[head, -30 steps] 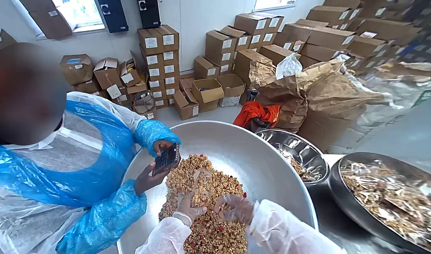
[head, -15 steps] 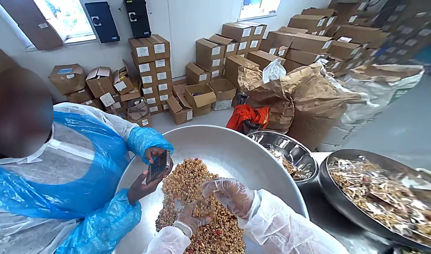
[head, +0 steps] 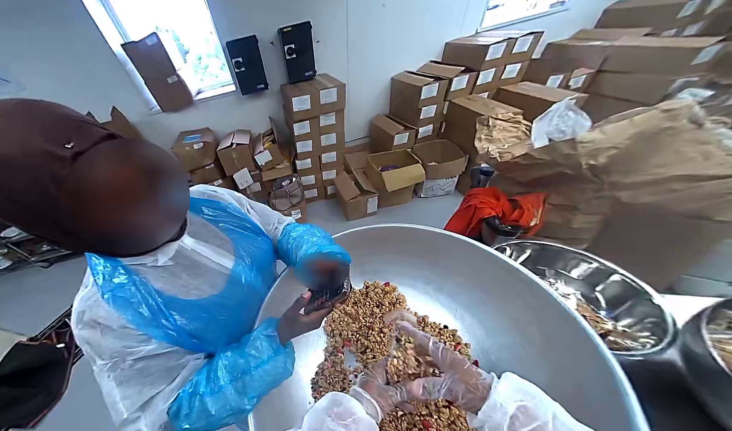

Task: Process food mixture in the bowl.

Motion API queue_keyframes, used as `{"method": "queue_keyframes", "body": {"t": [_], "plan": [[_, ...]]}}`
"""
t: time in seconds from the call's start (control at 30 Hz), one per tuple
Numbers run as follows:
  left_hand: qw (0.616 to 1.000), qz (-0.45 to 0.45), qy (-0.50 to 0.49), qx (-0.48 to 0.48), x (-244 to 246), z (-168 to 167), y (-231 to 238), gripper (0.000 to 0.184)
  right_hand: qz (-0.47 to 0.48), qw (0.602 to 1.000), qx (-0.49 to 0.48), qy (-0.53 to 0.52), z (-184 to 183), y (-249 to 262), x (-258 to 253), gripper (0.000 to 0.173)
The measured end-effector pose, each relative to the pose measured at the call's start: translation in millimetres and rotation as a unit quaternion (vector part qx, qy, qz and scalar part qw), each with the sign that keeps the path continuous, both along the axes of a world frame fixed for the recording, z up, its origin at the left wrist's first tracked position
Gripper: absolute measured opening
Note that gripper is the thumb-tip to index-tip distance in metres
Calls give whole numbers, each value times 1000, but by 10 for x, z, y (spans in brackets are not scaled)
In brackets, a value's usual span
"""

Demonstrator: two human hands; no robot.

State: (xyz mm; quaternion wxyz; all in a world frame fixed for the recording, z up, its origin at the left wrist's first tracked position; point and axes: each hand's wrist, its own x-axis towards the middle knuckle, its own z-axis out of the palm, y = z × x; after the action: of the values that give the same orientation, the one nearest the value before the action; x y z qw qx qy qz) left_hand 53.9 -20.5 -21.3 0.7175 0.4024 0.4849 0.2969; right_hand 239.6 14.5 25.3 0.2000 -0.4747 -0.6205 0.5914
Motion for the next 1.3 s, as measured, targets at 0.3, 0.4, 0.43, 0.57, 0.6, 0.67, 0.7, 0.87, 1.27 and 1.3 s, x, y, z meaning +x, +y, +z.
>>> {"method": "queue_keyframes", "body": {"t": [0.3, 0.4, 0.43, 0.57, 0.6, 0.67, 0.7, 0.87, 1.27, 1.3], "plan": [[994, -17, 93, 56, -1, -29, 62, 71, -108, 991, 16, 74, -16, -84, -71, 70], [994, -10, 92, 57, 16, 47, 50, 63, -99, 989, 50, 99, -73, -102, -29, 59], [995, -6, 83, 62, 21, 53, 25, 61, -102, 987, 48, 117, -83, -134, -17, 58], [994, -8, 57, 88, 31, 97, -1, 57, -160, 973, 31, 164, -4, -205, -2, 60], [994, -16, 56, 89, 26, 101, 1, 58, -163, 973, 38, 162, 7, -208, 6, 58], [994, -29, 57, 91, 15, 88, 10, 60, -160, 970, 52, 176, 1, -208, 13, 57], [994, -31, 57, 91, 15, 72, 15, 59, -153, 969, 55, 185, -8, -204, 26, 61], [994, -32, 67, 80, 28, 33, -17, 58, -158, 983, 11, 96, -74, -267, 63, 60], [997, -33, 38, 62, 6, 114, -52, 77, -170, 970, 78, 158, -3, -282, 178, 61], [997, -24, 37, 56, 14, 117, -49, 77, -172, 973, 70, 138, 16, -271, 212, 64]]}}
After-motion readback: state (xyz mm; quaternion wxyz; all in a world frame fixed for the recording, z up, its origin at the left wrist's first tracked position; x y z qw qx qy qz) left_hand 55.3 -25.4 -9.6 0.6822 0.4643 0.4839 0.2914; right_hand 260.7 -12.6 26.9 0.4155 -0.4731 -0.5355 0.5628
